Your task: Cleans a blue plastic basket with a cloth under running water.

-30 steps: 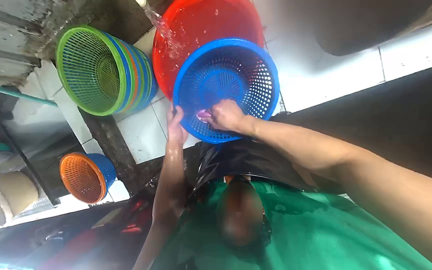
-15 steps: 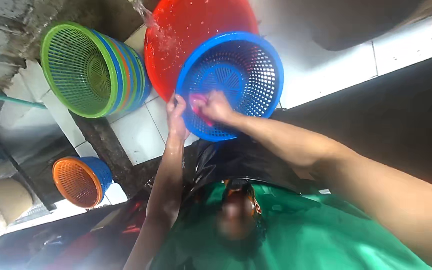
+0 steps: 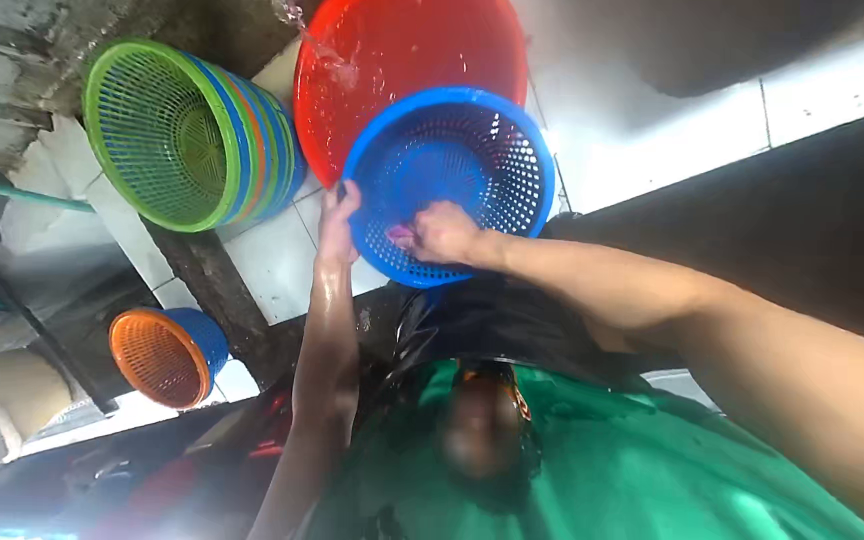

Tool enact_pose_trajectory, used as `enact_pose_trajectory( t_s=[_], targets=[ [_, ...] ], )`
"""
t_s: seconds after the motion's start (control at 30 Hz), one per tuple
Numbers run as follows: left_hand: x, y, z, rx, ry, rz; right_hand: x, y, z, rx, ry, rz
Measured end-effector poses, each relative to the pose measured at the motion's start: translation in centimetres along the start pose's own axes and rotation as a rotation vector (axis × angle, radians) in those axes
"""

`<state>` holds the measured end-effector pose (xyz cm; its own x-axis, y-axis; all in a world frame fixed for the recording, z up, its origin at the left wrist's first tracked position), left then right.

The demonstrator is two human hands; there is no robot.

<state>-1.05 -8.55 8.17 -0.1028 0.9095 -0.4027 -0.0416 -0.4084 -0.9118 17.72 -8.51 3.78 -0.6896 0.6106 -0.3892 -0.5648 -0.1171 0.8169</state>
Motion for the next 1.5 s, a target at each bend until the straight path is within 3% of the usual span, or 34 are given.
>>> enact_pose_trajectory(
  t_s=[0.1, 0.2, 0.27, 0.33, 0.4, 0.53, 0.63, 0.7, 0.8, 0.83, 0.93, 1.03, 1.1, 1.2, 1.23, 1.33, 1.37, 1.43, 1.5],
  targets=[
    [-0.6, 0.4, -1.8, -0.031, -0.054, -0.052, 0.2, 1.2, 0.5, 0.237, -0.141, 0.045],
    [-2.3, 2.4, -2.8, -0.178, -0.046, -0.081, 0.4, 1.3, 1.3, 0.326, -0.111, -0.204],
    [-2.2, 2.9, -2.8, -0.226, -0.061, -0.099, -0.4, 3.1, 1.1, 0.395, -0.169, -0.071],
    [-2.8, 3.6, -3.2, -0.287, -0.096, -0.076, 0.1, 2.8, 1.1, 0.354, -0.141, -0.029],
    [-5.9, 3.5, -3.8, -0.321, -0.085, 0.008, 0.7, 1.4, 0.7, 0.222, -0.075, -0.188],
    [-4.0, 4.6, -1.3, -0.295, -0.003, -0.109, 1.6, 0.0, 1.2, 0.03, -0.028, -0.134],
    [-1.1, 2.7, 0.1, -0.204, 0.036, -0.111, 1.9, 0.1, 1.3, 0.05, 0.031, -0.057],
    [-0.9, 1.8, -0.9, -0.216, 0.034, -0.06, 2.2, 0.9, 1.8, 0.205, -0.073, -0.038],
    [-1.4, 1.9, -3.1, -0.236, -0.027, -0.053, 3.5, 1.1, 2.7, 0.468, -0.38, -0.186],
    [-1.8, 2.4, -3.4, -0.232, -0.054, -0.048, 3.0, 1.6, 2.3, 0.524, -0.384, -0.187],
    [-1.0, 2.6, -3.2, -0.208, -0.096, -0.086, 2.1, 2.1, 2.6, 0.568, -0.218, 0.0],
    [-2.2, 2.6, -3.6, -0.25, -0.103, -0.071, 3.2, 0.9, 3.5, 0.454, -0.181, -0.176],
    [-1.7, 2.1, -3.5, -0.221, -0.121, -0.096, 2.6, 1.5, 3.0, 0.486, -0.207, -0.187],
    [-1.4, 1.6, -2.5, -0.161, -0.135, -0.08, 1.0, 1.7, 3.4, 0.336, 0.08, -0.056],
    [-1.6, 1.4, -3.0, -0.158, -0.14, -0.06, 1.2, 1.5, 4.1, 0.287, 0.082, -0.074],
    [-0.7, 0.0, -5.9, -0.185, -0.138, -0.053, 2.9, 0.4, 6.0, 0.429, -0.249, -0.214],
    [-0.8, -0.3, -6.0, -0.148, -0.149, -0.043, 2.2, 0.5, 5.4, 0.479, -0.249, -0.21],
    [-0.4, -1.1, -4.9, -0.017, -0.165, -0.017, 0.8, 0.3, 5.5, 0.34, 0.002, -0.162],
    [1.1, -0.8, -4.2, -0.005, -0.181, 0.013, 0.0, 0.0, 6.9, 0.007, 0.251, -0.195]
  ],
)
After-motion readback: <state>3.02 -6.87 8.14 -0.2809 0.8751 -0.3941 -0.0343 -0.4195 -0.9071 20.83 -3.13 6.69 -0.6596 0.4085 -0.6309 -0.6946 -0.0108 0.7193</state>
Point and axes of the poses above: each hand's wrist, its own x-axis towards the middle knuckle, its own z-axis out of the back of the hand, y = z × x, the point moved 1 cm from there along x, towards the middle knuckle, and after that the axes turned 11 degrees about x, right-handed, at the moved point
